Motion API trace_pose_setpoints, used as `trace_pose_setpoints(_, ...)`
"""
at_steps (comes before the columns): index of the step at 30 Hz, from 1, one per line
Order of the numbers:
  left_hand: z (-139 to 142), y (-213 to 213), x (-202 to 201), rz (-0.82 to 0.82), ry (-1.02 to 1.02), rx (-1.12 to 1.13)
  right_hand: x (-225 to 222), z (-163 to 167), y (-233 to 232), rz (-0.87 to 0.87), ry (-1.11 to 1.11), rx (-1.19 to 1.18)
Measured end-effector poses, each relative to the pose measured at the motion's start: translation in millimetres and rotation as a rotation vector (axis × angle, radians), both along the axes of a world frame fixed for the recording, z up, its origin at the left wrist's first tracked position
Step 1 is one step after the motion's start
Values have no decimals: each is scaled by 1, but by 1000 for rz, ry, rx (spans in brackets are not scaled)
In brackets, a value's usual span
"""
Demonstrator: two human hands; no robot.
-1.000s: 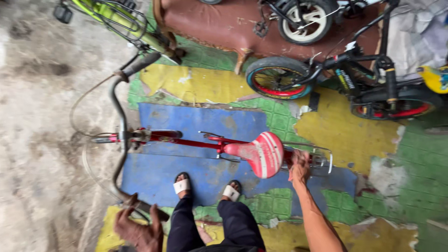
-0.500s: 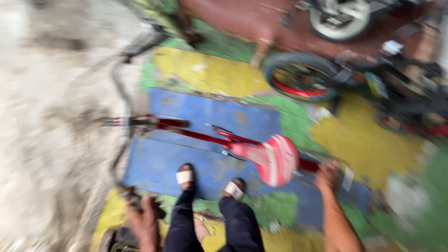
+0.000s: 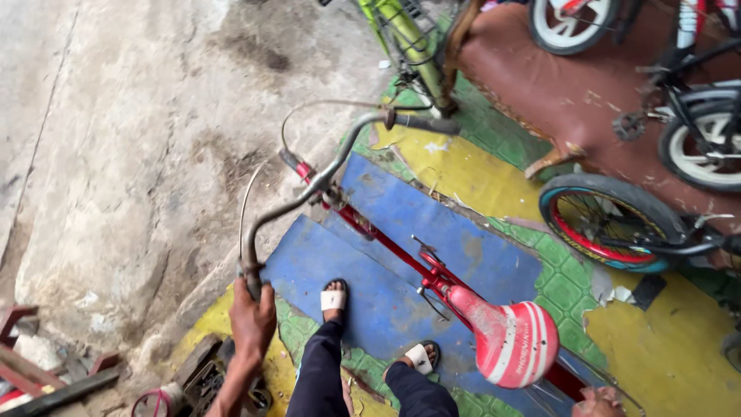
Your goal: The person wipes down a red bicycle with a pink cloth, cleaning the front wheel, spokes, fender, and frame, then moves around the bike to wipe the seat, rear rack, and lower frame areas.
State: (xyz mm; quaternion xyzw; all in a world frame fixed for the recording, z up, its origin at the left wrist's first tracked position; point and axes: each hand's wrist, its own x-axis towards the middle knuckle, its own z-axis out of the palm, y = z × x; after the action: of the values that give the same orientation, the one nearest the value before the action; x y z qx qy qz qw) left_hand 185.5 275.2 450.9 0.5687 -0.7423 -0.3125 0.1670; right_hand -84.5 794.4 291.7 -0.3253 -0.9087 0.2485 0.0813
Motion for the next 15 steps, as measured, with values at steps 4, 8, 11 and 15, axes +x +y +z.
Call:
trace_pose_setpoints(4,2,-62,5,22,-39,72,29,6,-49,-6,35,-180)
trace_pose_setpoints(8,8,-162,2,-48,-113,-34,59,12,-101,36,-24,-453)
trace_pose_setpoints(11,5,-227,-5,-128,-6,-199,81,16,-143,49,-117,-702)
trace_pose_setpoints(15,-5,-313,-8,-182,70,-328,100,16,-210,112,-258,-906)
